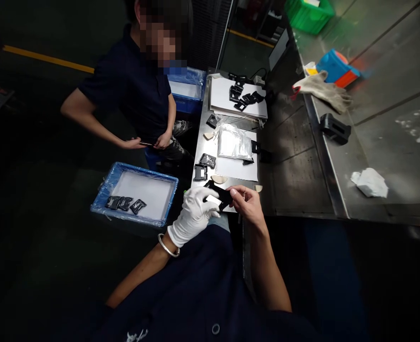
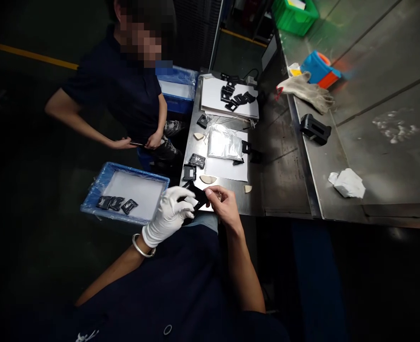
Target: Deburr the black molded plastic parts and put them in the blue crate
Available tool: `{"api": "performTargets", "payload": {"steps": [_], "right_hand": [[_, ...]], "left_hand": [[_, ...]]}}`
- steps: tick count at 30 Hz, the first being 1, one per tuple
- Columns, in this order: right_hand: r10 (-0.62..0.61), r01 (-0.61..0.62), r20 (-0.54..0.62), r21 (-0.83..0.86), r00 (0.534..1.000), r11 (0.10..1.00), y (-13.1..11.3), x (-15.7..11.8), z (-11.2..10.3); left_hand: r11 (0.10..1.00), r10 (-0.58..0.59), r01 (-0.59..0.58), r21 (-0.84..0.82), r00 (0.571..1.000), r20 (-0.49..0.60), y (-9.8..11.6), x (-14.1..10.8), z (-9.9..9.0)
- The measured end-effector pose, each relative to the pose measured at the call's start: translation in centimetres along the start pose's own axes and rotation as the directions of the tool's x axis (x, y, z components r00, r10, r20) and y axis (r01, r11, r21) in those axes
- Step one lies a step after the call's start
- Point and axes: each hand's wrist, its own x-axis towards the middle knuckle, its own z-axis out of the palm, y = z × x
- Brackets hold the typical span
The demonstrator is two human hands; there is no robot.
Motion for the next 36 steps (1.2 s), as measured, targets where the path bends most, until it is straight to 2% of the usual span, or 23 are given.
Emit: {"api": "performTargets", "payload": {"steps": [2,4,5,7,9,10,11,13,15,17,19,21,23,29,33,36], "right_hand": [[0.029,-0.026,-0.027,0.095,0.999,0.995,0.8,-0.2,0.5],[0.050,-0.043,-0.032,0.177,0.998,0.983,2.0,-0.4,1.3],[0.058,-0.052,-0.025,0.213,0.998,0.976,2.6,-0.6,1.8],[0.079,-0.081,0.018,0.267,0.997,0.960,3.8,-1.1,2.7],[0.094,-0.117,0.096,0.271,0.991,0.955,4.7,-1.7,3.3],[0.087,-0.118,0.132,0.241,0.987,0.963,5.0,-1.9,3.4],[0.066,-0.095,0.157,0.187,0.985,0.978,5.0,-2.0,3.3],[-0.015,0.014,0.134,0.008,0.991,1.000,4.6,-2.2,2.9],[-0.145,0.147,0.029,-0.239,0.989,0.960,3.5,-2.5,2.3],[-0.306,0.252,-0.041,-0.468,0.951,0.847,2.0,-3.0,2.1],[-0.433,0.355,0.014,-0.600,0.901,0.717,0.5,-3.7,2.3],[-0.495,0.445,0.117,-0.645,0.861,0.621,-0.7,-4.3,2.9],[-0.516,0.481,0.170,-0.673,0.840,0.561,-1.5,-4.8,3.5],[-0.554,0.475,0.182,-0.757,0.813,0.449,-1.7,-4.9,4.4],[-0.566,0.469,0.195,-0.792,0.801,0.391,-1.6,-4.7,4.3],[-0.565,0.467,0.197,-0.796,0.801,0.385,-1.7,-4.8,4.0]], "left_hand": [[0.988,-0.154,0.153,-0.022,0.979,-0.130,0.1,-0.1,0.3],[0.935,-0.325,0.271,-0.227,0.912,-0.249,-0.1,-0.2,0.6],[0.878,-0.410,0.303,-0.370,0.876,-0.253,-0.3,-0.2,0.8],[0.693,-0.542,0.354,-0.629,0.831,-0.130,-0.6,-0.2,0.9],[0.491,-0.567,0.429,-0.758,0.818,0.097,-0.6,0.0,0.6],[0.433,-0.555,0.464,-0.773,0.813,0.176,-0.6,0.0,0.4],[0.418,-0.550,0.486,-0.768,0.808,0.212,-0.4,0.1,0.3],[0.493,-0.558,0.497,-0.714,0.810,0.178,-0.1,0.3,0.0],[0.622,-0.554,0.485,-0.615,0.828,0.092,0.1,0.3,0.1],[0.715,-0.526,0.472,-0.516,0.849,0.047,0.2,0.3,0.3],[0.771,-0.496,0.450,-0.450,0.868,0.019,0.1,0.3,0.5],[0.800,-0.476,0.430,-0.418,0.880,-0.005,-0.1,0.2,0.7],[0.812,-0.474,0.428,-0.396,0.880,-0.022,-0.3,0.0,0.8],[0.807,-0.499,0.447,-0.385,0.866,-0.041,-0.4,-0.4,1.0],[0.818,-0.464,0.416,-0.397,0.885,-0.028,0.0,-0.3,0.9],[0.818,-0.456,0.417,-0.395,0.890,-0.005,0.3,0.0,0.8]]}}
